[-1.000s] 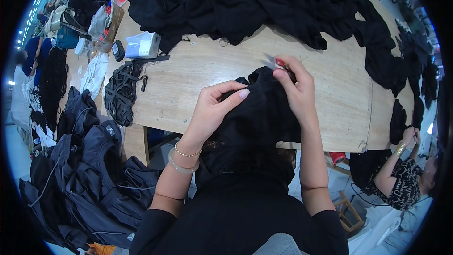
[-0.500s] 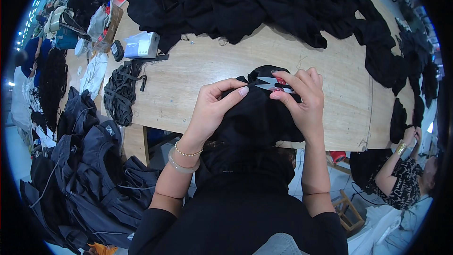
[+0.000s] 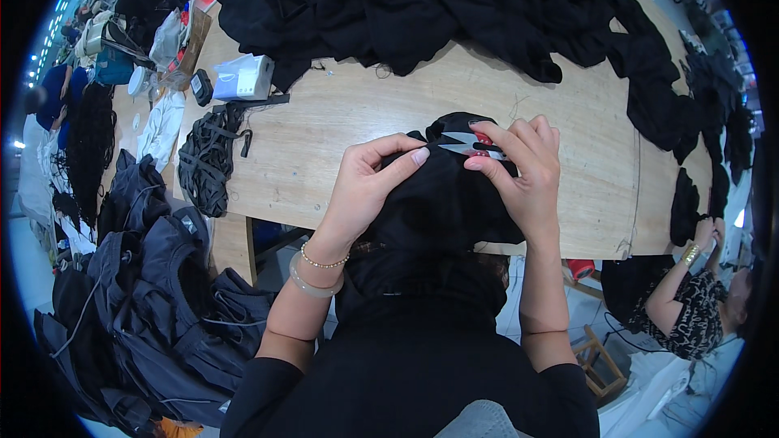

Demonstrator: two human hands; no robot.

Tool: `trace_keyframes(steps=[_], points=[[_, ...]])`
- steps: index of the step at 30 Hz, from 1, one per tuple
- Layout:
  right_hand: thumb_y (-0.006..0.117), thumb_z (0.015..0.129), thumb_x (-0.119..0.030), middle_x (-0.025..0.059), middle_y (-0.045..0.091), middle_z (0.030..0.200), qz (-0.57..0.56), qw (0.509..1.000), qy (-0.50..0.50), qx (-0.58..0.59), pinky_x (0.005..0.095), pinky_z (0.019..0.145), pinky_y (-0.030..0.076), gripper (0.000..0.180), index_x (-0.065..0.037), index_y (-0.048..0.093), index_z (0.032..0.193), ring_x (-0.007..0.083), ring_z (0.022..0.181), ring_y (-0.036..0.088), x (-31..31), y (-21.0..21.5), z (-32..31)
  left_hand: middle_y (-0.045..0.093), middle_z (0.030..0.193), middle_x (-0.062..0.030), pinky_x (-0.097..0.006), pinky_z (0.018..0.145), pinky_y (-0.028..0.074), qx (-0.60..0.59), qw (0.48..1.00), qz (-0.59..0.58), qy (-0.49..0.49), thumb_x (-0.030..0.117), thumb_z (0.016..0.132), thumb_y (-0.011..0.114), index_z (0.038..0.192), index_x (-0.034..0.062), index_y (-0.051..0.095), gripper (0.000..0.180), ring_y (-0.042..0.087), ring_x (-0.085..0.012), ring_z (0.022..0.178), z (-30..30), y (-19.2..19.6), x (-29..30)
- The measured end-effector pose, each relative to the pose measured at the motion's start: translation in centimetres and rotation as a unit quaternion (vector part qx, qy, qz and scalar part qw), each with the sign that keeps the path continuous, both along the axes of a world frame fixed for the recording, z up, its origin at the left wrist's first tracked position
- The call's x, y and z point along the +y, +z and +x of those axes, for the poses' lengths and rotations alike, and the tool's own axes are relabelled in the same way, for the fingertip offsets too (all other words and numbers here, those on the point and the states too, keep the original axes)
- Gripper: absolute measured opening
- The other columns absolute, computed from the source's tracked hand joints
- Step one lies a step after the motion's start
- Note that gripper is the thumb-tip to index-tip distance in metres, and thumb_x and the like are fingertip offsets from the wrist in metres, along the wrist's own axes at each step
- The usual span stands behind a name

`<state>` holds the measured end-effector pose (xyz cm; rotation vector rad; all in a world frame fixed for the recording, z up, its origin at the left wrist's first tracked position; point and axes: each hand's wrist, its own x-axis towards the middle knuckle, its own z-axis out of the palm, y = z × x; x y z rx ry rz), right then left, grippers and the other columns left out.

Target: The person uses small scissors to trim loose threads and excess fabric from black garments on a wooden table. They repeatedly pick up garments, cut threads, and place the items back on the pile.

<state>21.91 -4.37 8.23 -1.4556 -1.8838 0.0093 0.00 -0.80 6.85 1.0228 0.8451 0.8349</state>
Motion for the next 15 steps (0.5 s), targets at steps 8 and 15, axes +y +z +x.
trace_keyframes(steps=[8, 15], points=[[0.081, 0.068, -0.037, -0.0023, 0.057, 0.075, -0.034, 0.998, 0.011, 0.057, 0.0327, 0.073, 0.032, 0.041, -0.013, 0.075, 0.100, 0.0180, 0.075, 0.045, 0.07, -0.06, -0.29, 0.069, 0.090, -0.0004, -0.018, 0.075, 0.046, -0.017, 1.000, -0.004, 0.002, 0.007, 0.093, 0.068, 0.101, -0.0029, 0.072, 0.013, 0.060, -0.0045, 0.083, -0.01, -0.18, -0.04], [0.082, 0.069, -0.036, -0.0019, 0.058, 0.075, -0.037, 0.997, 0.009, 0.063, 0.0325, 0.073, 0.033, 0.039, -0.012, 0.075, 0.099, 0.0187, 0.075, 0.046, 0.07, -0.32, -0.35, 0.069, 0.092, -0.0011, -0.019, 0.078, 0.047, -0.023, 1.000, -0.014, 0.004, 0.007, 0.093, 0.067, 0.100, -0.0023, 0.071, 0.012, 0.061, -0.0054, 0.085, -0.05, -0.32, -0.07]])
